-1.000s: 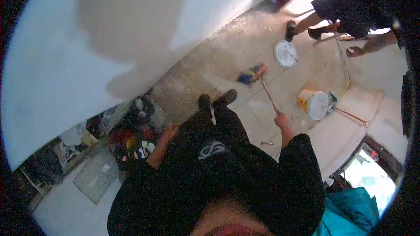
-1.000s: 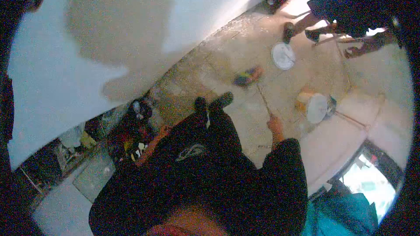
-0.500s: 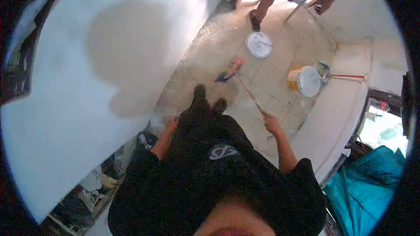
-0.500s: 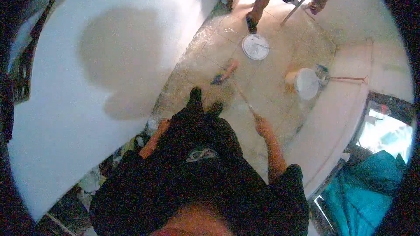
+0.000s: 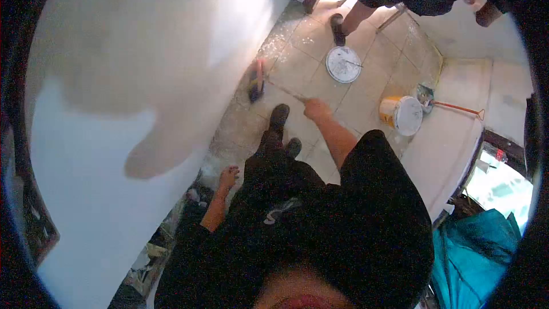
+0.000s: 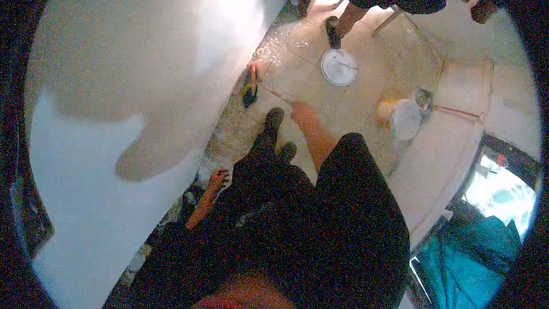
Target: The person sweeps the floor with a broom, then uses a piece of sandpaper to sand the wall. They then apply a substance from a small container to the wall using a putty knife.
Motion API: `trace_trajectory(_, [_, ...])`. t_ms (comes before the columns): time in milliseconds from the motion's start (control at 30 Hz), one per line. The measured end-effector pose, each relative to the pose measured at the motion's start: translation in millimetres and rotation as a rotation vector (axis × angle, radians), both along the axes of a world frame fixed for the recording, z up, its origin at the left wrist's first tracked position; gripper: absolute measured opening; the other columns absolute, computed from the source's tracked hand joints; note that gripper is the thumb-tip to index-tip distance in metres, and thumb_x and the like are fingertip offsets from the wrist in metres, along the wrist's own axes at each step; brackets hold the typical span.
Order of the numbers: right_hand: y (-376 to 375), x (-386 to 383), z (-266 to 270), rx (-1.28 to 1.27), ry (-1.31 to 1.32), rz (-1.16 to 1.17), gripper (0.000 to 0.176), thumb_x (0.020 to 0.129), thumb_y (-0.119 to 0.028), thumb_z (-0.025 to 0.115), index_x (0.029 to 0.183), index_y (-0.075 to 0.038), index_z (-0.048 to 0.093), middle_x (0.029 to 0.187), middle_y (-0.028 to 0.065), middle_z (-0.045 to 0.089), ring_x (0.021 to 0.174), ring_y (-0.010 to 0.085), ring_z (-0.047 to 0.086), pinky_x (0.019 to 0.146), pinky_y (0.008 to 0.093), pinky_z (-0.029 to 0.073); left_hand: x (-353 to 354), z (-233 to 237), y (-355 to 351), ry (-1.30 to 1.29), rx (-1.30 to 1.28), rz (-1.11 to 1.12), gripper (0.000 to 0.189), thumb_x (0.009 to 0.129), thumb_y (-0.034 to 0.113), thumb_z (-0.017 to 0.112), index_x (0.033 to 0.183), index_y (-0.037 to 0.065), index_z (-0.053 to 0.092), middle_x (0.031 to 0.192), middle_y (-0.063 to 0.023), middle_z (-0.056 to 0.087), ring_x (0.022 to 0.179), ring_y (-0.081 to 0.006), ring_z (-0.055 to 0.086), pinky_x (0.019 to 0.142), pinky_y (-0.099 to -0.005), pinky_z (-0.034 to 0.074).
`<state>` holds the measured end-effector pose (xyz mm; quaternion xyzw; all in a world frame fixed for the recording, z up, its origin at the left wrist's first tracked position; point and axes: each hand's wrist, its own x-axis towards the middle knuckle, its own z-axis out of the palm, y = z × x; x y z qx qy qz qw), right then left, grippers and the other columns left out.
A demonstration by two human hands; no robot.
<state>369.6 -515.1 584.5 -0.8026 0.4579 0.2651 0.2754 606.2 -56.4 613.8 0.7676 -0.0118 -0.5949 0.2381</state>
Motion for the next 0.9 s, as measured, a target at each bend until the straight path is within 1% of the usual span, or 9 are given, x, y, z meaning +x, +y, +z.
trace_trajectory(67, [-23,-17,-2,-0.007,0.026,0.003,0.052,0.087,-0.016,0.060,0.139,-0.022,0.060,0.116,0.0196,0.072,0.108,0.0393,0.070,0.094,0.0527,0.056,14,-52,24,0.068,-0.004,-0.014,0.037,0.096,0.029,0.066,0.127,0.008,0.066,0.115,-0.0120,0.073,0.093,-0.0252,0.071,0.077,-0.0400,0.057])
trace_trajectory(167, [-25,-55,34,-0.038,0.022,-0.222,0.054,0.087,-0.015,0.059,0.140,-0.022,0.059,0.115,0.0220,0.071,0.107,0.0397,0.069,0.093,0.0536,0.056,30,1,-24,-0.053,0.003,-0.263,0.033,0.097,0.029,0.065,0.124,0.009,0.068,0.115,-0.0118,0.073,0.095,-0.0248,0.072,0.078,-0.0401,0.057])
trace_trajectory(367, [88,-240,19,-0.110,0.152,-0.300,0.041,0.091,-0.018,0.054,0.131,-0.008,0.062,0.104,0.0242,0.073,0.099,0.0434,0.070,0.088,0.0559,0.055,89,-43,-108,0.022,0.019,-0.444,0.031,0.095,0.023,0.064,0.119,0.006,0.071,0.111,-0.0138,0.075,0.094,-0.0228,0.071,0.085,-0.0395,0.056])
trace_trajectory(433, [140,-288,36,-0.026,0.068,-0.723,0.038,0.094,-0.022,0.054,0.127,-0.005,0.065,0.103,0.0221,0.074,0.098,0.0426,0.070,0.088,0.0529,0.055,104,-31,-164,-0.108,-0.046,-0.686,0.034,0.092,0.021,0.064,0.122,0.007,0.072,0.114,-0.0137,0.075,0.100,-0.0275,0.070,0.087,-0.0391,0.056])
trace_trajectory(567, [212,-342,33,0.093,0.118,-0.803,0.045,0.098,-0.024,0.054,0.138,-0.005,0.061,0.097,0.0191,0.074,0.091,0.0396,0.070,0.081,0.0500,0.055,115,-30,-286,-0.341,-0.254,-1.443,0.044,0.093,0.028,0.066,0.132,0.008,0.066,0.137,-0.0149,0.064,0.128,-0.0348,0.057,0.105,-0.0455,0.048])
trace_trajectory(633, [243,-351,23,0.128,0.107,-0.920,0.046,0.099,-0.023,0.054,0.142,-0.006,0.059,0.091,0.0167,0.074,0.083,0.0360,0.071,0.074,0.0478,0.056,82,-29,-341,-0.345,-0.382,-1.384,0.058,0.091,0.038,0.070,0.137,0.005,0.058,0.140,-0.0202,0.061,0.131,-0.0391,0.055,0.109,-0.0483,0.045])
trace_trajectory(700, [261,-332,21,-0.725,-0.379,-0.235,0.044,0.102,-0.021,0.053,0.144,-0.008,0.059,0.072,0.0079,0.064,0.059,0.0217,0.061,0.053,0.0399,0.049,42,-50,-383,-0.295,-0.682,-1.322,0.075,0.086,0.048,0.076,0.142,0.004,0.052,0.143,-0.0242,0.057,0.134,-0.0422,0.052,0.113,-0.0491,0.042])
trace_trajectory(767, [233,-280,51,0.154,-0.186,-0.980,0.043,0.104,-0.024,0.052,0.144,-0.011,0.060,0.069,0.0007,0.054,0.055,0.0111,0.049,0.047,0.0334,0.042,-24,-27,-423,-0.226,-0.896,-1.434,0.079,0.084,0.050,0.076,0.144,0.004,0.051,0.147,-0.0238,0.053,0.139,-0.0413,0.047,0.119,-0.0492,0.035])
trace_trajectory(900, [117,-136,112,0.328,-0.329,-1.143,0.045,0.105,-0.028,0.052,0.146,-0.012,0.058,0.070,0.0010,0.055,0.056,0.0122,0.048,0.048,0.0335,0.042,-107,-47,-454,-0.326,-1.253,-1.618,0.082,0.081,0.046,0.078,0.144,0.003,0.050,0.144,-0.0230,0.054,0.139,-0.0391,0.047,0.119,-0.0488,0.033])
